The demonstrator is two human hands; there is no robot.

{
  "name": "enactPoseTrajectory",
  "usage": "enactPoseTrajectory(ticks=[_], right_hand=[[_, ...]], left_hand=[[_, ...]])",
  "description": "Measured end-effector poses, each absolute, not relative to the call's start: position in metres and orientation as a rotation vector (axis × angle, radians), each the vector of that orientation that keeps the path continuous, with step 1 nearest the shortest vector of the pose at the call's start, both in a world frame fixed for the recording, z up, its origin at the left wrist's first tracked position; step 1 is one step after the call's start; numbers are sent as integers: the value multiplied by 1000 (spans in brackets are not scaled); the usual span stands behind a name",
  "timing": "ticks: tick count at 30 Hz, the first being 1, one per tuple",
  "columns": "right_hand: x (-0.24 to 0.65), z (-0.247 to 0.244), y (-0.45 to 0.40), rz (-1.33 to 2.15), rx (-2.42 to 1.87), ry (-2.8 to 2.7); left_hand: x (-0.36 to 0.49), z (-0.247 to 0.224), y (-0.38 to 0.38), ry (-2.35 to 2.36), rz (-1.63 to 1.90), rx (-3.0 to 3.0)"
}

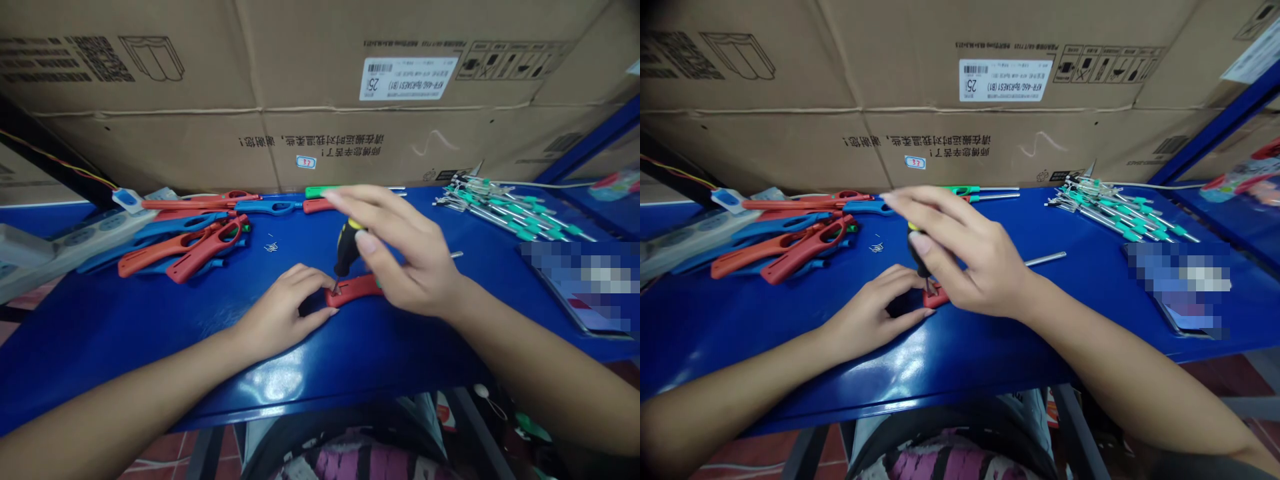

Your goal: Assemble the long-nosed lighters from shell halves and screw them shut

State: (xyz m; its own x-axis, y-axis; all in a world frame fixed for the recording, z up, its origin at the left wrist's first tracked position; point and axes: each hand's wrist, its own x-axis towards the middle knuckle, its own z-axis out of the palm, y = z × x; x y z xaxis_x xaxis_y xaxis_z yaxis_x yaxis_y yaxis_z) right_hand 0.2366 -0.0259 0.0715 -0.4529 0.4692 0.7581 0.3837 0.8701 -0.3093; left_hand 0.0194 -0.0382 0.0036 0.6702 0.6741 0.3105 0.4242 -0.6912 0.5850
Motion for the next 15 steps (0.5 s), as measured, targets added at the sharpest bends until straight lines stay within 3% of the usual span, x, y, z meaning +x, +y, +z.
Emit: enactPoseTrajectory(ticks=[3, 7, 12, 15], right_hand=[[238, 71, -24, 225, -621, -2095], [242, 73, -22, -28, -570, -2090], [244, 75, -22, 188, -571, -2169], [244, 76, -23, 12, -527, -2142]], left_hand=[[19, 4, -38, 848, 705, 2409], [19, 4, -38, 831, 718, 2401], [19, 4, -38, 844, 707, 2406], [19, 4, -38, 848, 718, 2417]])
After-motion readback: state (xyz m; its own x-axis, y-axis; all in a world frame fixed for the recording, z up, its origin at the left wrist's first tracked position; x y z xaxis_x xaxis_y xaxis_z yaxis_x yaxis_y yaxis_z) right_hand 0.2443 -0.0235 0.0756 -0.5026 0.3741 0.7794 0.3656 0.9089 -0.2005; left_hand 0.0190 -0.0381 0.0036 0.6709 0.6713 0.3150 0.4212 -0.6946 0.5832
